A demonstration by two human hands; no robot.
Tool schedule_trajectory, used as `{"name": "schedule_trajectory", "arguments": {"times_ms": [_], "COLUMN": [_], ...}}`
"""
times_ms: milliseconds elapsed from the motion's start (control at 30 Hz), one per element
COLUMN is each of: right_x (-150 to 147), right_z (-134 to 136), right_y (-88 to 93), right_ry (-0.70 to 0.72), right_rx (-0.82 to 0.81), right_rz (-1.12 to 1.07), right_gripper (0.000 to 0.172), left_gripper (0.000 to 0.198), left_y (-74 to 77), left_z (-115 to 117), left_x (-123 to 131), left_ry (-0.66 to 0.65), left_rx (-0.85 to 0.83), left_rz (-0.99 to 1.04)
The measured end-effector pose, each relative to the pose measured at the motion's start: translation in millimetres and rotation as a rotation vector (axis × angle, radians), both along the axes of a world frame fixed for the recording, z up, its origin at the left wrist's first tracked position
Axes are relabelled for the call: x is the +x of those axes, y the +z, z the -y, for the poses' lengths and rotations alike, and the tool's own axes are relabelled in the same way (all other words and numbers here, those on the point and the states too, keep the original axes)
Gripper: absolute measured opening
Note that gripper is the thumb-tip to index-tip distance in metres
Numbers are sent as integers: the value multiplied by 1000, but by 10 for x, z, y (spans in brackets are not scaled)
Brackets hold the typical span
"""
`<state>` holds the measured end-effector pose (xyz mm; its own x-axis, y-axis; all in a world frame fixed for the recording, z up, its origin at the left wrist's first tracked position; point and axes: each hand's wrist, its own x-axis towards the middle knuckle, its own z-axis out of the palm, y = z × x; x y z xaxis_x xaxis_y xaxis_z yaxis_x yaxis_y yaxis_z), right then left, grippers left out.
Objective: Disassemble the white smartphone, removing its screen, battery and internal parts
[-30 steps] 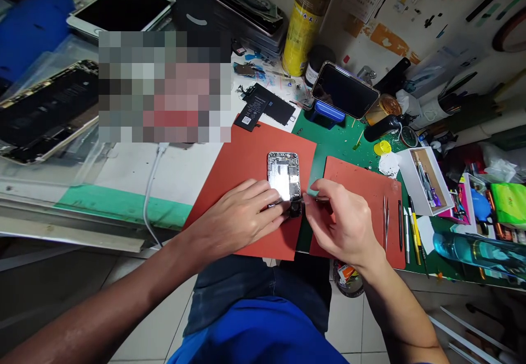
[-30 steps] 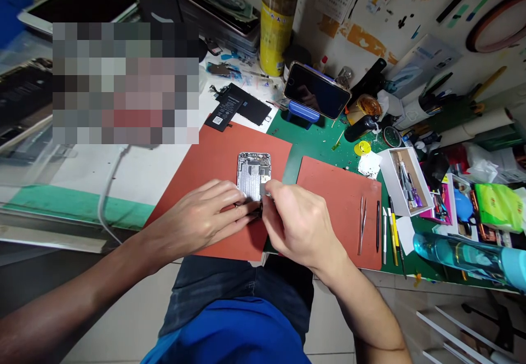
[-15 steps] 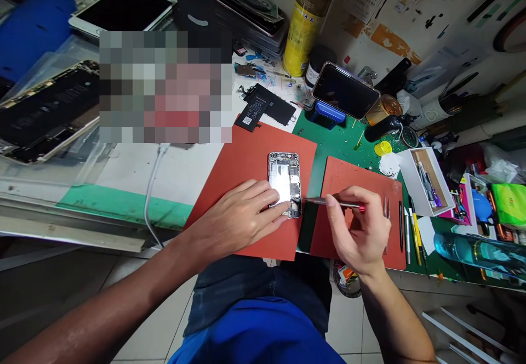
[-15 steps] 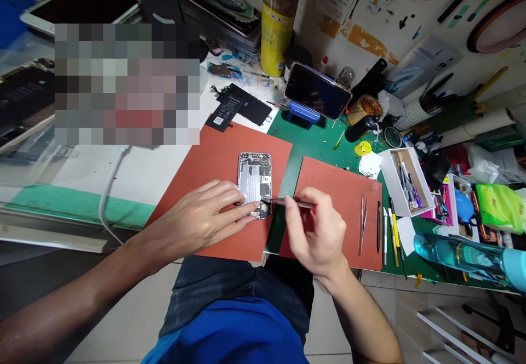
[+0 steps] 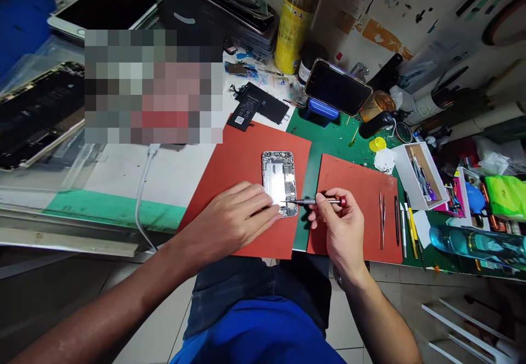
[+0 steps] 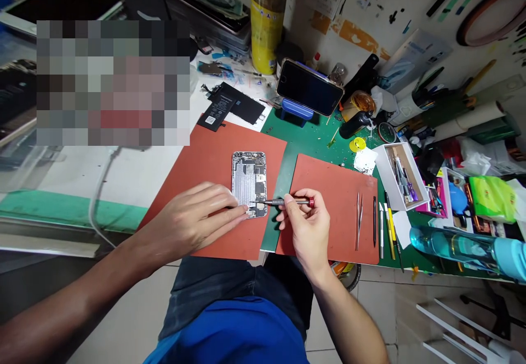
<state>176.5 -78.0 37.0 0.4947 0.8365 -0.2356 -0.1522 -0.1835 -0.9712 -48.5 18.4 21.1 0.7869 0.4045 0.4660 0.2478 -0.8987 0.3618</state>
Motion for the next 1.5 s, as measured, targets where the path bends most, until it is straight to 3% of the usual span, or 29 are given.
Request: {"name": "schedule_trajectory", "arguments": {"times_ms": [300, 500, 600, 733, 867, 1100, 1333, 1400, 1500], "right_x": [-24, 14, 35, 63, 108, 216, 338, 328, 262], "right_z": [-11, -13, 36, 159, 296, 495, 630, 651, 679], "right_y": [33, 54, 72, 83, 59, -5, -93, -149, -233], "right_ry": [-51, -63, -26, -32, -52, -102, -268, -326, -372], "right_rx": [-45, 6, 85, 161, 207, 218, 221, 222, 213], "right_rz": [-41, -148, -188, -193, -216, -203, -228, -199, -110], "right_gripper": [42, 43, 40, 35, 33, 32, 38, 37, 31], "left_gripper": [18, 10, 11, 22, 21, 20, 27, 27, 27], "left_y": [-20, 63, 175, 353, 453, 499, 537, 533, 461], "left_z": [16, -22, -24, 40, 103, 164, 142, 31, -205], "left_x": [-19, 7, 18, 96, 296, 685, 1030, 1179, 1492], "left_ry": [-15, 21, 66, 109, 128, 53, 52, 30, -53], "left_rx": [15, 17, -106, -360, -546, -537, -751, -675, -384], "left_rz": [-24, 67, 136, 79, 7, -6, -17, -20, -79]}}
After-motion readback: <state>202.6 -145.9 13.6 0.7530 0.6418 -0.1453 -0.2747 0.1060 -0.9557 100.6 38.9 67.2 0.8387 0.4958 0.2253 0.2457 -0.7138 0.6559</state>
